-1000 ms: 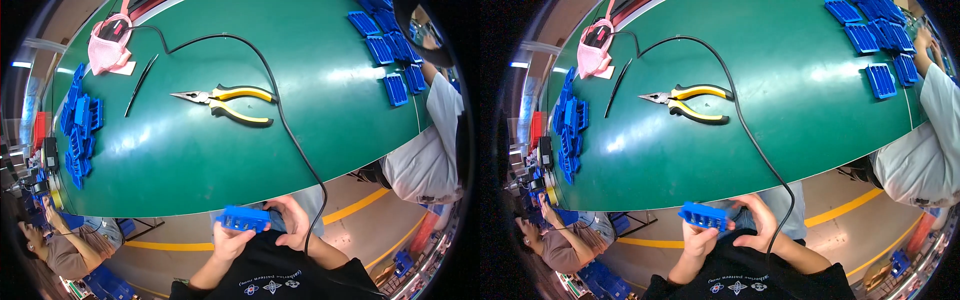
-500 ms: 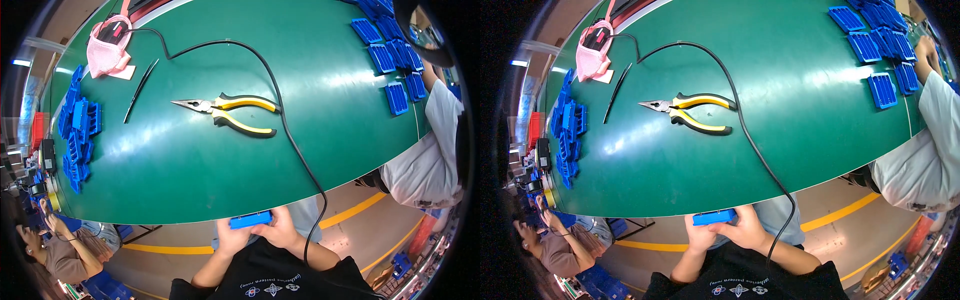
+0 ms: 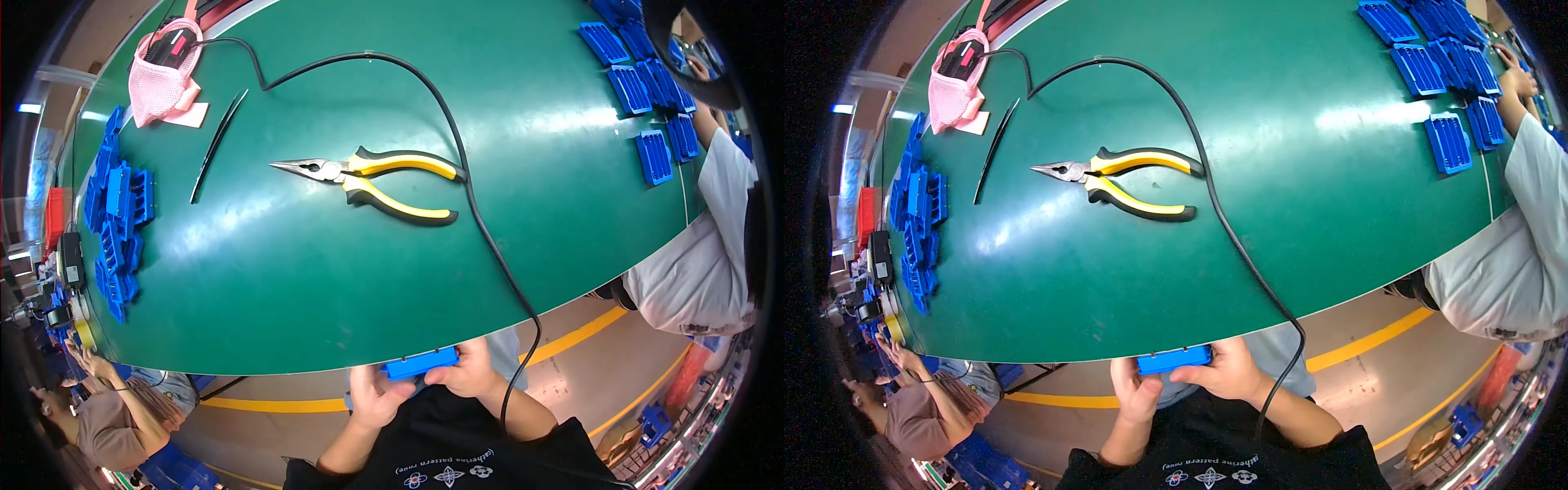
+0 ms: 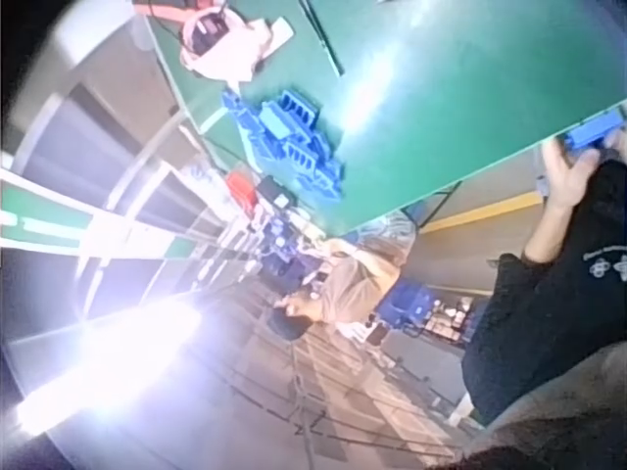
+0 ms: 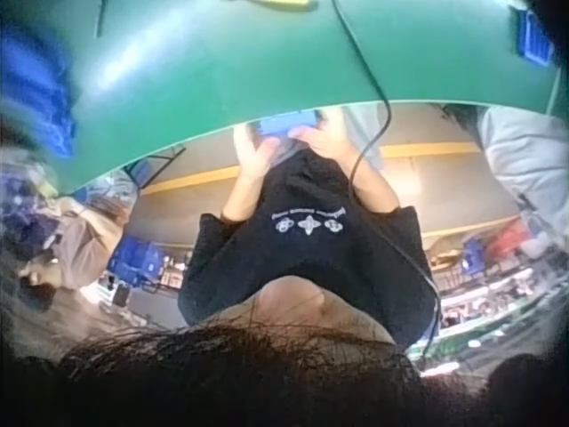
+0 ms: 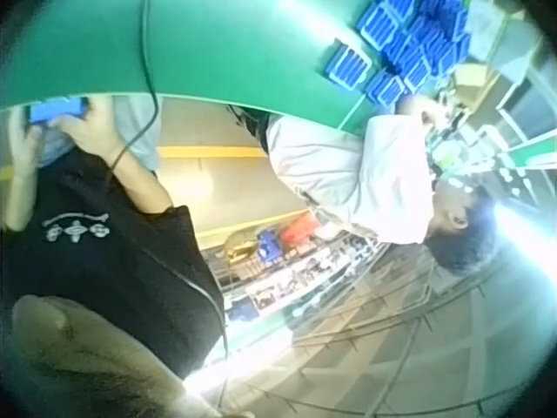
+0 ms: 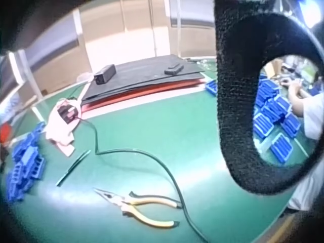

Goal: Assembling small blue plastic components using needle-nose pliers at a factory workbench.

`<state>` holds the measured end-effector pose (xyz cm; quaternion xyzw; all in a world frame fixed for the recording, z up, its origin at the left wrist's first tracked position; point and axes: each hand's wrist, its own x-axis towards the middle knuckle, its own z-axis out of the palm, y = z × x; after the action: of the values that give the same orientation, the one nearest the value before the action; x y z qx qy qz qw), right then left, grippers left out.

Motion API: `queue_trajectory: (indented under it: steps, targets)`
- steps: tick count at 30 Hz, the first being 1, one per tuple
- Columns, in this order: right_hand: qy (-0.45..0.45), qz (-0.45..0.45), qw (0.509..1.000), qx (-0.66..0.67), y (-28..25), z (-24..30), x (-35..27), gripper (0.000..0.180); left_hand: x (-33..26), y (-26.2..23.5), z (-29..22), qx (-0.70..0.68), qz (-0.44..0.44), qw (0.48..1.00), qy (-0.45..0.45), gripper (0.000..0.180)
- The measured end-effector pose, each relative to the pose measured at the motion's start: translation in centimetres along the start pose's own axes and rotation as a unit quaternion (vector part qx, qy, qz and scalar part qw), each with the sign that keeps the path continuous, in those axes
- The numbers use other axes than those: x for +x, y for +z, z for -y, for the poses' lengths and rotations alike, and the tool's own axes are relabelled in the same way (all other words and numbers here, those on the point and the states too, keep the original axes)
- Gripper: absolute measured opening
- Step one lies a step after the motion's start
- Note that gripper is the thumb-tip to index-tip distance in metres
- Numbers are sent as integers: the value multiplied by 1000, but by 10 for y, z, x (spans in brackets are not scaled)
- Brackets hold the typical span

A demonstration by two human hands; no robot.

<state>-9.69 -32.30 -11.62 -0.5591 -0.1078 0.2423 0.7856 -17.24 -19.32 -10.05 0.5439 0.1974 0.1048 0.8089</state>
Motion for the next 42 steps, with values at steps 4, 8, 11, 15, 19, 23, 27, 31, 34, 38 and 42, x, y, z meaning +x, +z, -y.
queue_trajectory:
  steps: [4, 8, 11, 15, 19, 23, 27, 31, 34, 38, 42]
  targets:
    - [-16, 42, 999, -5, -9, -1, -5, 48, 1, -1, 3, 16, 14, 999, -23, 59]
    - [40, 48, 998, 21, -5, 10, -13, 33, -4, -13, 8, -23, 93, 994, -56, 57]
    - [76, 40, 995, 40, -7, 6, -21, 31, -2, 0, -1, -40, 87, 992, -86, 56]
    - [60, 6, 998, 4, -8, 10, -23, 24, -2, 6, -7, -16, 125, 989, -84, 55]
    - [64, 34, 997, 21, -13, 16, -24, 30, 1, 17, -13, 54, 182, 982, -2, 54]
    - [37, 66, 997, 28, -19, 18, -27, 34, 1, 23, -19, 87, 210, 972, 57, 58]
    - [30, 99, 992, 74, -20, 16, -32, 34, 1, 30, -25, 87, 234, 963, 99, 61]
    - [-12, 101, 990, 98, -18, 20, -31, 26, -1, 32, -26, 53, 253, 962, 93, 61]
    - [-27, 113, 988, 105, -15, 24, -28, 24, -5, 33, -27, 33, 253, 963, 90, 60]
    - [-28, 117, 988, 101, -15, 23, -29, 24, -8, 31, -25, 6, 263, 962, 71, 57]
    - [-33, 139, 987, 71, -18, 18, -31, 26, -7, 33, -23, -40, 268, 959, 78, 54]
